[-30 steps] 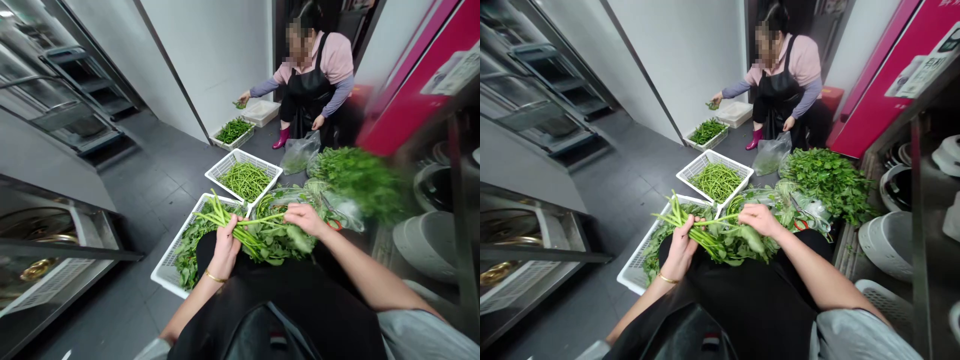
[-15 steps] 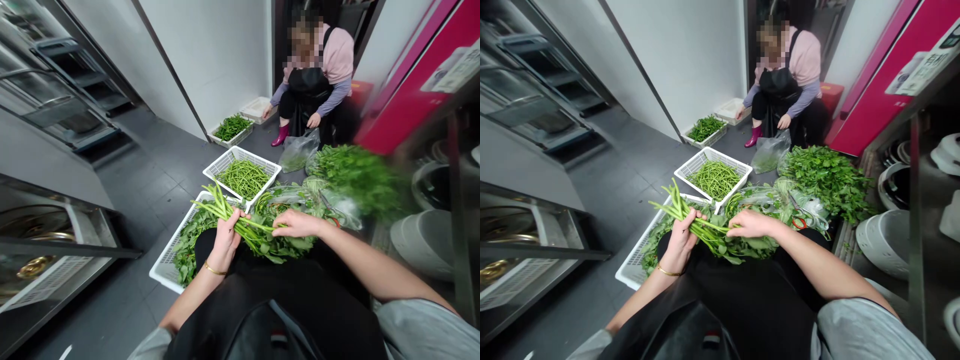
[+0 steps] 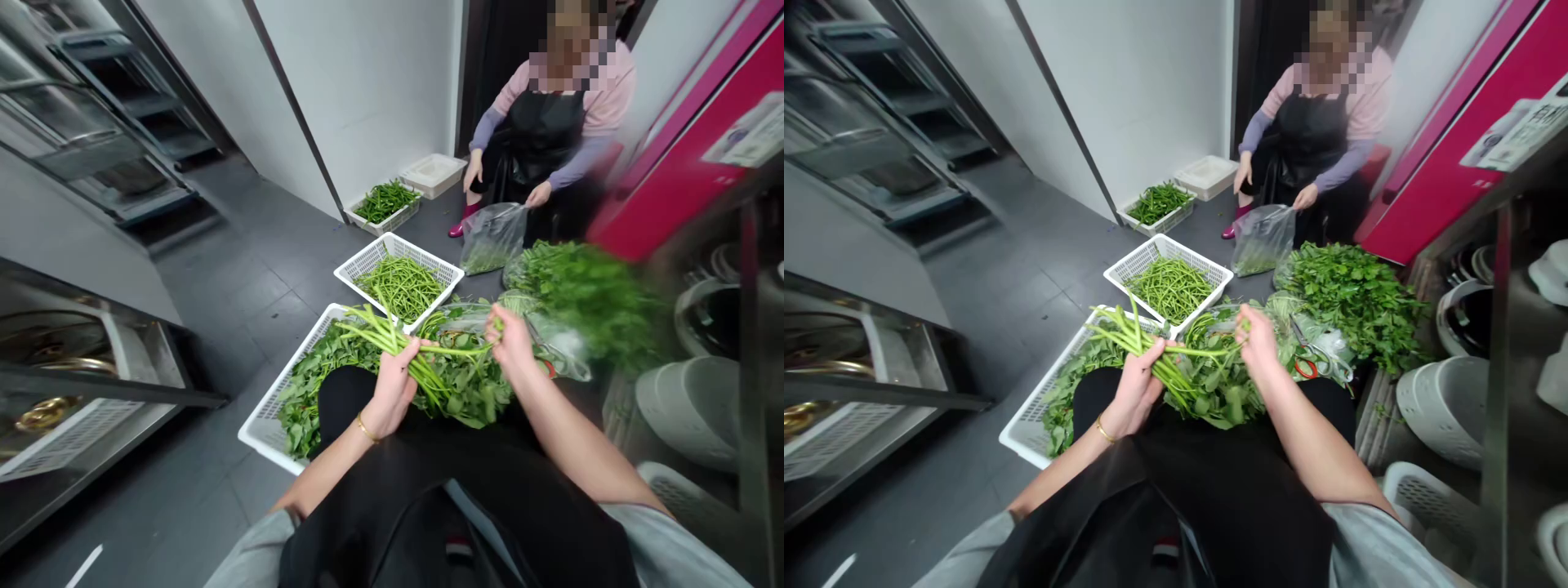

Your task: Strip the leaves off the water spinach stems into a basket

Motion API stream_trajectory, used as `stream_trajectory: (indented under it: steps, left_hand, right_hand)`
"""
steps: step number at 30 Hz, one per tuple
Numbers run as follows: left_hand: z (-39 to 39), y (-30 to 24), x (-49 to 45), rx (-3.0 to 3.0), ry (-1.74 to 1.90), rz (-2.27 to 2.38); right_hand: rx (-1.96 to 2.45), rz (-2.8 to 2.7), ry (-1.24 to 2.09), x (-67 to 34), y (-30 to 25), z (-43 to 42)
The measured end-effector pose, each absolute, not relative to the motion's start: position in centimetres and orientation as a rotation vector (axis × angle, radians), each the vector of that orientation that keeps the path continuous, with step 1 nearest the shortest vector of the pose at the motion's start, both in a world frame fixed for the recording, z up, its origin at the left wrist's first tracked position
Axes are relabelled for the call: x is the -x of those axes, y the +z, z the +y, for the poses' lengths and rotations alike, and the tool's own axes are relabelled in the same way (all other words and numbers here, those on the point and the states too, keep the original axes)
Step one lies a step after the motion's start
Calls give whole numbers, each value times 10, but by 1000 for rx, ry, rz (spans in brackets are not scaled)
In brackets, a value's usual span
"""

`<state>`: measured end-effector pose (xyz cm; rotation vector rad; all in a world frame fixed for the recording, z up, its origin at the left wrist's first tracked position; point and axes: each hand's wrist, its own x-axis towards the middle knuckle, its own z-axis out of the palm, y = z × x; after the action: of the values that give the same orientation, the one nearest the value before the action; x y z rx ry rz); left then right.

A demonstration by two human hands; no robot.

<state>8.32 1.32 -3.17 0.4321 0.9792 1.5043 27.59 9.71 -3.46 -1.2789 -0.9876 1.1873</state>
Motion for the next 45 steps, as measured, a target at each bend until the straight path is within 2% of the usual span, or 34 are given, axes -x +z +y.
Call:
stream_trajectory:
  steps: [3,7,10,13,16,19,23,26,29,33,36,39,43,45]
  left_hand:
    - [16,-38,-64,-342,1504,1034]
    - [18,-43,-52,-335,1478,1056]
    - [17,-41,-57,-401,1455,1035]
    - [12,-35,-65,-427,1400,1013]
    - [8,-32,-72,-413,1352,973]
    - [11,-32,-71,-316,1343,967]
    - [21,-37,-51,-87,1425,958]
    - [22,-37,-36,-153,1473,795]
    - [19,-34,-35,-296,1404,740]
    - [18,-28,-45,-434,1245,738]
    - [18,-24,-44,-473,1192,741]
    - [17,-23,-39,-442,1167,783]
    - [16,-26,-40,-387,1187,820]
    - [17,-27,-43,-409,1203,805]
  right_hand:
    - [1324,-1188,858,-308,-22,113]
    - [1270,-1531,845,-309,-11,106]
    - [1107,-2158,827,-276,-6,88]
    - [875,-2770,619,-246,-6,72]
    - [745,-2617,805,-236,-13,60]
    - [938,-1927,1098,-250,-21,62]
    - [1235,-1162,1035,-311,-15,90]
    - [1354,-1253,1038,-350,-1,94]
    - [1432,-1740,1080,-332,8,72]
    - [1104,-2340,1297,-250,-5,46]
    - [973,-2469,1318,-216,-18,49]
    - [983,-2466,1181,-223,-18,57]
    - [1080,-2529,733,-242,-5,56]
    - [1126,-2549,654,-243,-1,53]
